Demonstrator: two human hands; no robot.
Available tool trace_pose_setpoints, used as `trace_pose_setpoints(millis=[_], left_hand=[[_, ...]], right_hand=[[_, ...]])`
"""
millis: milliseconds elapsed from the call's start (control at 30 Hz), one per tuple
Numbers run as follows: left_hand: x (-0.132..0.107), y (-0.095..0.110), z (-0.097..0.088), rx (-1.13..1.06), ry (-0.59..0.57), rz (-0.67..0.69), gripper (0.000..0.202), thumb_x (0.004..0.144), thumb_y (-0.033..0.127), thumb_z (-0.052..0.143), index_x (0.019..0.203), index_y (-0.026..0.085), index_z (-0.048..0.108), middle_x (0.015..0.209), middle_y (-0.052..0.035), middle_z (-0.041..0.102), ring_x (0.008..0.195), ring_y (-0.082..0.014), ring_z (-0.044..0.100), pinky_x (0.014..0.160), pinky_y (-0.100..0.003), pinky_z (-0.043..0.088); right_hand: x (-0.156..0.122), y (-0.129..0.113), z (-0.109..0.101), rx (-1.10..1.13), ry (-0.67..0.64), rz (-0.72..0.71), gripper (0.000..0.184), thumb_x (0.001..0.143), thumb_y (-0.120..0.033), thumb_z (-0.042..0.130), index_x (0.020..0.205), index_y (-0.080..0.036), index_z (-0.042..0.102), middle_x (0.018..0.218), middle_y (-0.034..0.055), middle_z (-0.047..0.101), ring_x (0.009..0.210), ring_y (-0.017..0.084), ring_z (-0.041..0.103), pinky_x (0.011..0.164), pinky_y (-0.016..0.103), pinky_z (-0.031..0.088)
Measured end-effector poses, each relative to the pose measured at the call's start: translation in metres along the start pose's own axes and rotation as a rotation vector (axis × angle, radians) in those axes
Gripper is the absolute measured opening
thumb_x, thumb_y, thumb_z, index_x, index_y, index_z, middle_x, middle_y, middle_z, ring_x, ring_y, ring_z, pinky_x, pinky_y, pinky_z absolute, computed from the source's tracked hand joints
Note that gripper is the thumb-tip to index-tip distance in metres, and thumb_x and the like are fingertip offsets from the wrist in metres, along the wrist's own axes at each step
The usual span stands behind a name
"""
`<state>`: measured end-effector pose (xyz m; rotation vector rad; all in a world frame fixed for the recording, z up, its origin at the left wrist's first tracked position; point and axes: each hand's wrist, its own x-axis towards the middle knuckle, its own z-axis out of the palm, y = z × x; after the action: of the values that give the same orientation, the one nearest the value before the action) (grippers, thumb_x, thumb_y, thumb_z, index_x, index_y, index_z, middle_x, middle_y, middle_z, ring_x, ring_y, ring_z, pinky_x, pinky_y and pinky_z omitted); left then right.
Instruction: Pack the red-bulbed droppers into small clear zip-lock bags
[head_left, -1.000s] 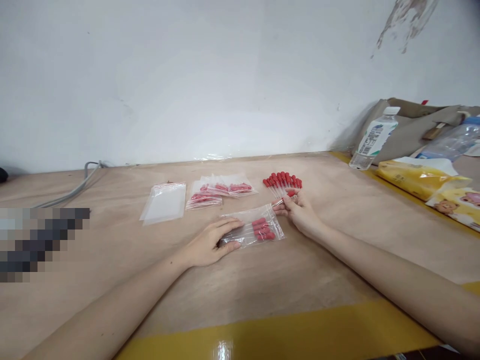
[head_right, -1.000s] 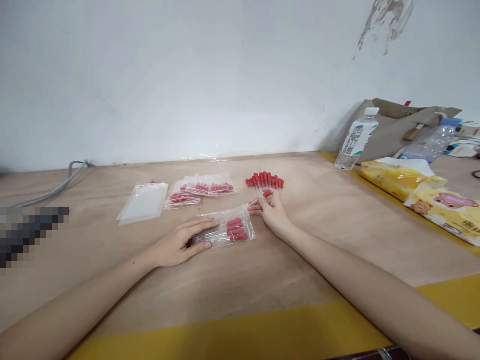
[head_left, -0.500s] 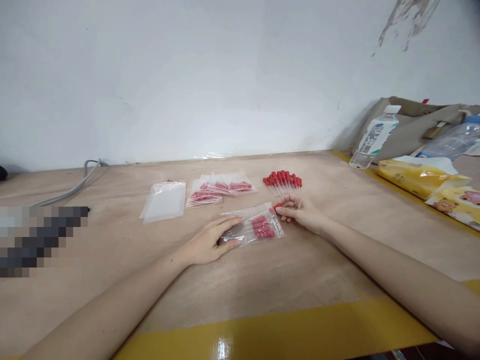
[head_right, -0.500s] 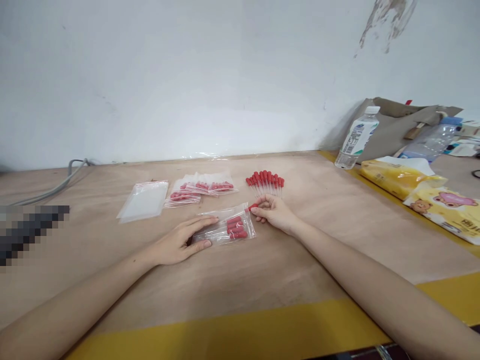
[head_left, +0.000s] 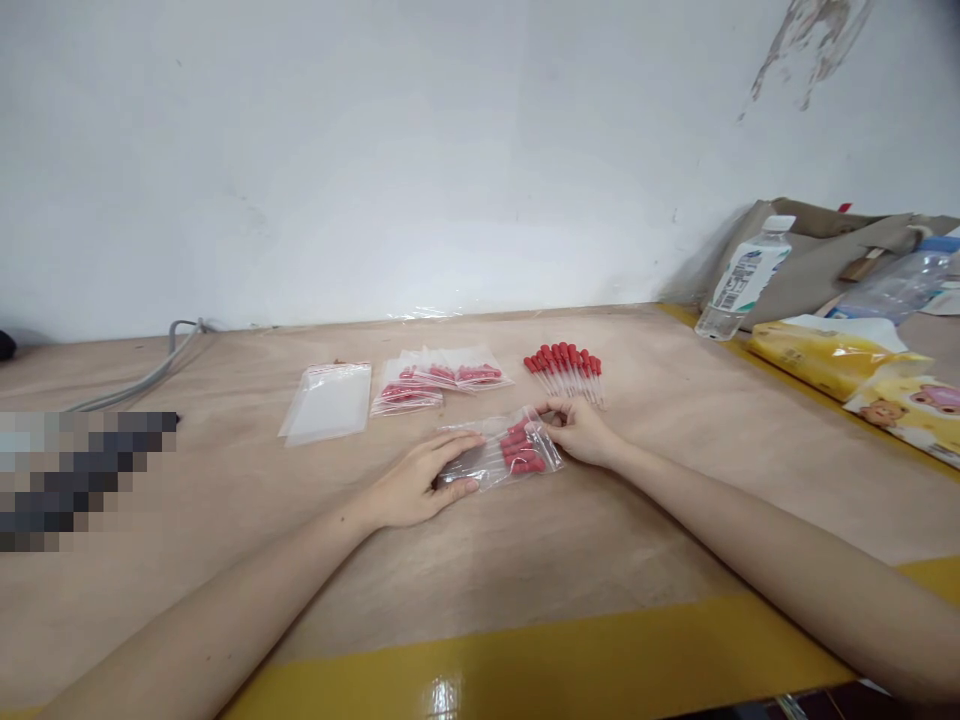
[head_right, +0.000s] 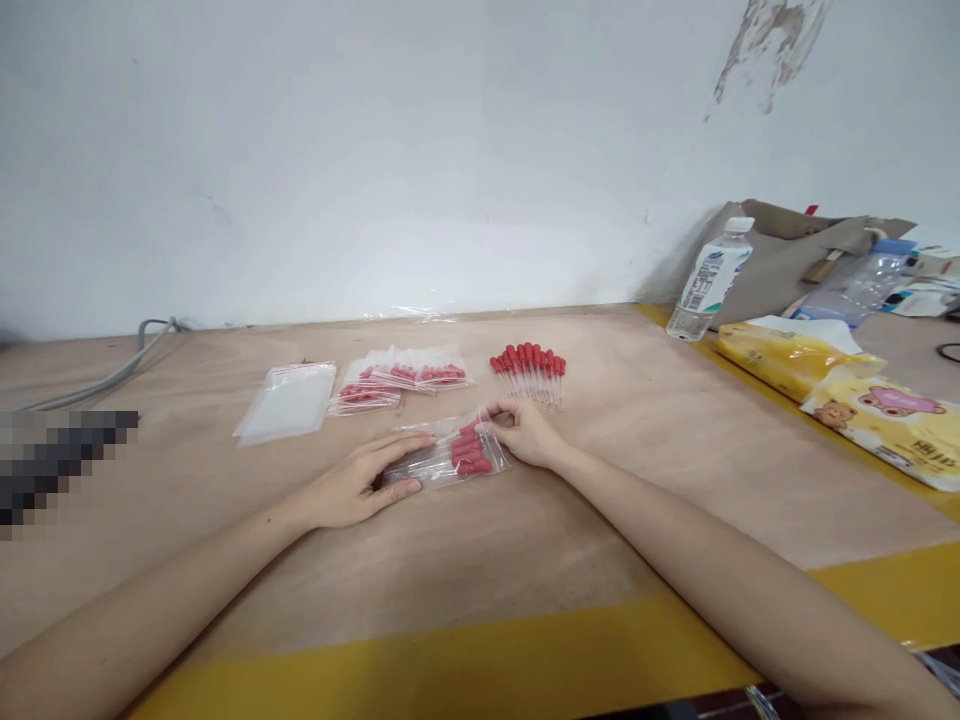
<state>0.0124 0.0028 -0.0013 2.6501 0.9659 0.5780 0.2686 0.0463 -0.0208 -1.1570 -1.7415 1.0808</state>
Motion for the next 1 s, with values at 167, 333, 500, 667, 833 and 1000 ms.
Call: trace_pose_setpoints(millis=[167, 333, 500, 667, 833, 1000], left_hand=[[0.000, -0.001, 0.000, 0.004, -0.014, -0.003, 0.046, 0.087, 0.036, 0.049, 0.131, 0.022, 0.040, 0.129, -0.0081, 0.050, 0.118, -0.0227, 0.047, 0.099, -0.040, 0.039], [-0.001, -0.001, 0.000, -0.019, -0.004, -0.005, 0.046, 0.087, 0.036, 0.049, 0.130, 0.023, 0.040, 0.129, -0.0078, 0.050, 0.118, -0.0236, 0.047, 0.099, -0.041, 0.039], [-0.001, 0.000, 0.000, -0.013, 0.001, 0.009, 0.047, 0.087, 0.036, 0.049, 0.131, 0.023, 0.040, 0.130, -0.0072, 0.049, 0.118, -0.0226, 0.046, 0.099, -0.040, 0.038], [0.000, 0.000, -0.001, 0.001, -0.017, -0.012, 0.046, 0.088, 0.037, 0.048, 0.131, 0.024, 0.040, 0.131, -0.0065, 0.049, 0.119, -0.0229, 0.046, 0.100, -0.041, 0.038], [-0.001, 0.001, -0.001, -0.031, -0.013, -0.009, 0.047, 0.087, 0.036, 0.050, 0.131, 0.025, 0.039, 0.132, -0.0062, 0.047, 0.121, -0.0227, 0.044, 0.101, -0.040, 0.037], [-0.003, -0.002, -0.001, 0.062, 0.205, -0.043, 0.038, 0.086, 0.036, 0.050, 0.121, 0.023, 0.049, 0.136, -0.0078, 0.038, 0.127, -0.0247, 0.034, 0.105, -0.041, 0.031]], right_hand=[[0.003, 0.000, 0.002, 0.058, 0.019, 0.002, 0.025, 0.067, -0.037, 0.063, 0.080, -0.016, 0.069, 0.081, 0.0054, 0.070, 0.072, 0.018, 0.064, 0.066, 0.031, 0.051], [0.004, 0.001, 0.007, -0.129, 0.204, 0.022, 0.023, 0.065, -0.038, 0.066, 0.069, -0.016, 0.068, 0.066, 0.0050, 0.068, 0.061, 0.019, 0.061, 0.055, 0.029, 0.048], [0.002, -0.005, 0.005, 0.050, -0.049, -0.025, 0.020, 0.073, -0.037, 0.058, 0.076, -0.018, 0.063, 0.067, 0.0006, 0.065, 0.065, 0.015, 0.061, 0.061, 0.027, 0.049], [0.001, -0.008, -0.001, 0.086, 0.081, 0.195, 0.031, 0.075, -0.043, 0.058, 0.092, -0.018, 0.057, 0.057, -0.0030, 0.058, 0.043, 0.008, 0.047, 0.044, 0.021, 0.038], [-0.005, -0.012, 0.004, 0.152, -0.192, 0.091, 0.027, 0.068, -0.042, 0.066, 0.075, -0.016, 0.062, 0.070, 0.0006, 0.064, 0.061, 0.012, 0.058, 0.055, 0.022, 0.044], [-0.006, -0.024, -0.014, 0.415, -0.161, 0.124, 0.022, 0.070, -0.037, 0.067, 0.076, -0.017, 0.062, 0.068, 0.0006, 0.065, 0.057, 0.012, 0.059, 0.054, 0.023, 0.047]])
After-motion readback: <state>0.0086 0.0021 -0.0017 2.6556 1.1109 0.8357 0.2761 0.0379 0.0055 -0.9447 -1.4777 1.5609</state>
